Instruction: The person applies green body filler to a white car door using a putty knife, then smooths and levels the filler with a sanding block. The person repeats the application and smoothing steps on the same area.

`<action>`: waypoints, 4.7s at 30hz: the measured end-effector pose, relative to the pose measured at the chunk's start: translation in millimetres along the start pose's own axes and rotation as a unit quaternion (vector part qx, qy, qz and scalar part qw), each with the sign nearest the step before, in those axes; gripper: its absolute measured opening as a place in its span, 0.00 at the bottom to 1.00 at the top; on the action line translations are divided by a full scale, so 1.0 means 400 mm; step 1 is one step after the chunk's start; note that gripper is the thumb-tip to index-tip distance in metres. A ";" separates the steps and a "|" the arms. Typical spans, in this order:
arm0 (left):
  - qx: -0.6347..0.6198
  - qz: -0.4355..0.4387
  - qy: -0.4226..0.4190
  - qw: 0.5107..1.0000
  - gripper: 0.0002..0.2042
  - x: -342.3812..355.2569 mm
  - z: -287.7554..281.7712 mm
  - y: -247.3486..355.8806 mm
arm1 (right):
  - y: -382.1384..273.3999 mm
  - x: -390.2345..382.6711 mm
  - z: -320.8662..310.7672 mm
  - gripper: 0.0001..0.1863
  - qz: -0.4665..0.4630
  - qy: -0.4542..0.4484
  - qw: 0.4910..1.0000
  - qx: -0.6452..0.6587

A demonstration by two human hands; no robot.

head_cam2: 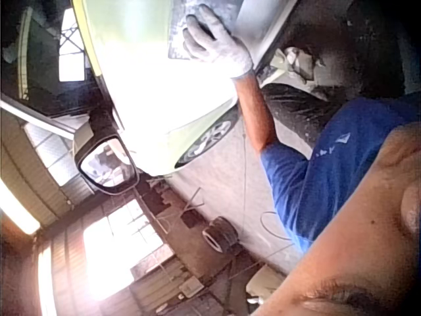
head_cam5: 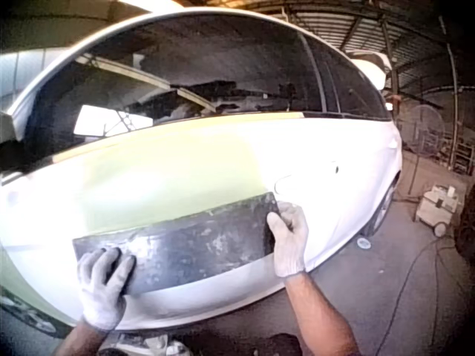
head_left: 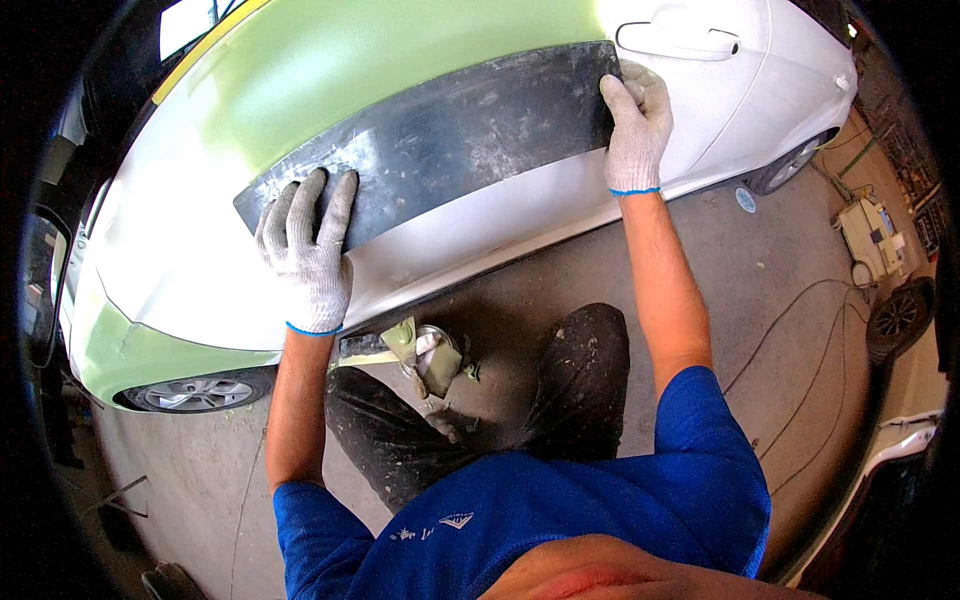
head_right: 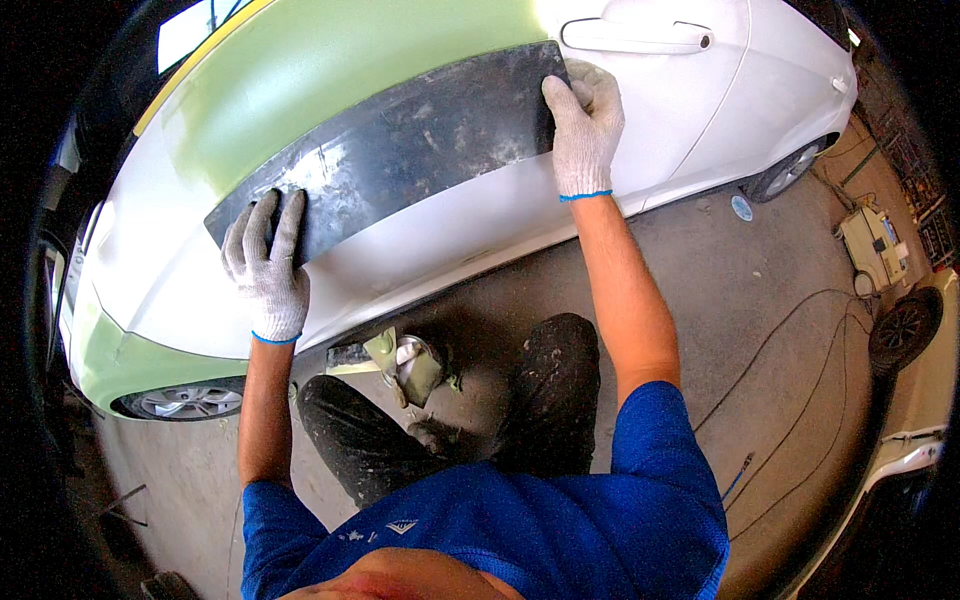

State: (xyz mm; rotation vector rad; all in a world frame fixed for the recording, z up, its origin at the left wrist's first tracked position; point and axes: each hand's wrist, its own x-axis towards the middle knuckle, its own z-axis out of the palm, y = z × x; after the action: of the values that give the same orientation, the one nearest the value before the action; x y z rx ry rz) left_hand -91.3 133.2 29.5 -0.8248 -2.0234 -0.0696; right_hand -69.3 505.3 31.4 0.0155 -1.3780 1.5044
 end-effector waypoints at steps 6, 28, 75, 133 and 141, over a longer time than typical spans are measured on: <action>0.000 0.002 0.007 1.000 0.42 0.003 0.002 -0.002 | -0.008 0.000 0.003 0.16 -0.003 0.002 1.000 0.007; -0.021 0.004 0.040 0.999 0.41 -0.007 0.021 -0.010 | 0.000 0.004 0.000 0.16 0.011 0.002 0.999 -0.035; -0.001 0.006 0.013 1.000 0.39 0.013 -0.017 -0.006 | 0.004 0.010 -0.006 0.17 0.003 -0.008 1.000 -0.016; -0.001 0.001 -0.033 0.999 0.38 0.006 -0.050 -0.005 | -0.040 -0.014 -0.029 0.18 0.025 -0.029 0.997 -0.066; -0.001 0.002 -0.015 1.000 0.42 0.013 -0.022 -0.009 | -0.013 0.004 0.000 0.16 0.002 -0.008 1.000 0.002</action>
State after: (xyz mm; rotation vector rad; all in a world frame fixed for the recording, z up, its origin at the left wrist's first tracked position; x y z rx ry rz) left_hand -88.8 130.0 39.8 -0.8342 -2.0502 -0.0572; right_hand -66.5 505.0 36.1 0.0265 -1.3879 1.5141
